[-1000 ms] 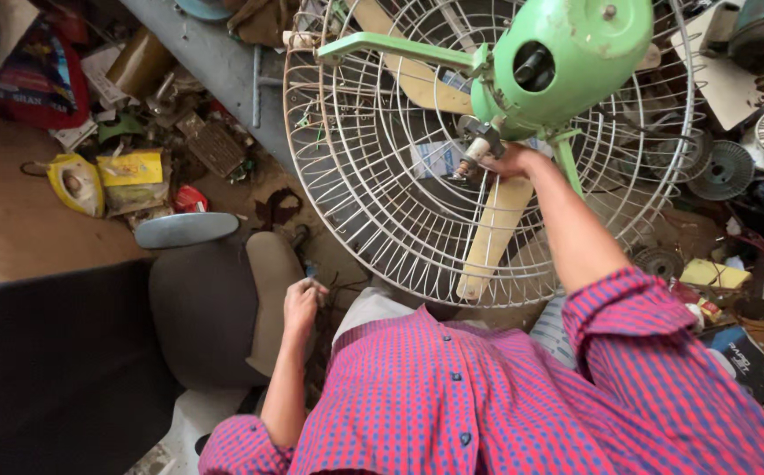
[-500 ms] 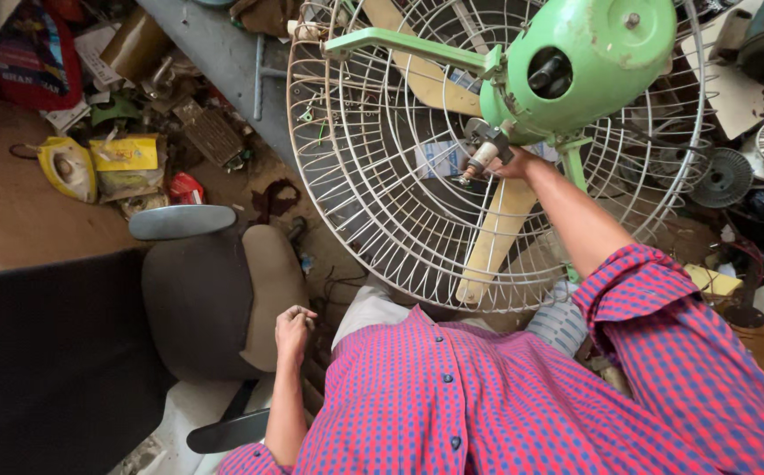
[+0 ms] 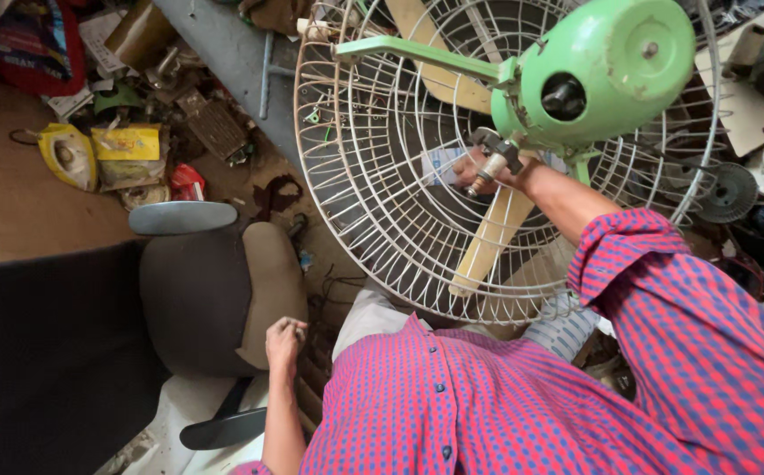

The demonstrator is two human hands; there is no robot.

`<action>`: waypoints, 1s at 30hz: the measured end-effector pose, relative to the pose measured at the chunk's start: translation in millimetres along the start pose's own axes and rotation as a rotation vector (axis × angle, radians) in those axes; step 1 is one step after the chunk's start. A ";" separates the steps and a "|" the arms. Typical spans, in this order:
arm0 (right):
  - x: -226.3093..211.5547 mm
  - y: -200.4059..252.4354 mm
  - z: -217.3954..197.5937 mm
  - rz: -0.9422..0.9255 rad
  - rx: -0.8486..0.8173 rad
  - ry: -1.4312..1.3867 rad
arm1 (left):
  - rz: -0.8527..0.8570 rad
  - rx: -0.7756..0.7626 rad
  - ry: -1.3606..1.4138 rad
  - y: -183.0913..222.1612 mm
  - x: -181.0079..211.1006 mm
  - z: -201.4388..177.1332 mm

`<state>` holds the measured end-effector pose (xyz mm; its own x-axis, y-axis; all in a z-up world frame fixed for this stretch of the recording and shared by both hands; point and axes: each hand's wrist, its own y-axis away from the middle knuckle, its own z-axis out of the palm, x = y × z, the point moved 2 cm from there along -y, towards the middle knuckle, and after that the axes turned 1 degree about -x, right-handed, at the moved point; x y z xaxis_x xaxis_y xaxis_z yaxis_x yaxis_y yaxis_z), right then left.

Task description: The person is repairing a green ceiling fan in a cluttered workshop. They manipulate the fan's motor housing and cage, adjusting components with their hands while the camera shakes significantly.

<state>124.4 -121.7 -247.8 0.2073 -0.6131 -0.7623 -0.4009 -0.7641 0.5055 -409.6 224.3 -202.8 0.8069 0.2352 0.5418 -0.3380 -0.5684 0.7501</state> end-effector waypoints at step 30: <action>0.1 55.0 -23.1 0.239 0.170 -0.316 | 0.087 -0.553 0.125 11.7 59.1 19.0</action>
<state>123.0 -168.4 -210.8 -0.1825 -0.6569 -0.7316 -0.5510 -0.5479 0.6294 -356.6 216.6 -169.2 0.7128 0.3162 0.6260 -0.6311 -0.1003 0.7692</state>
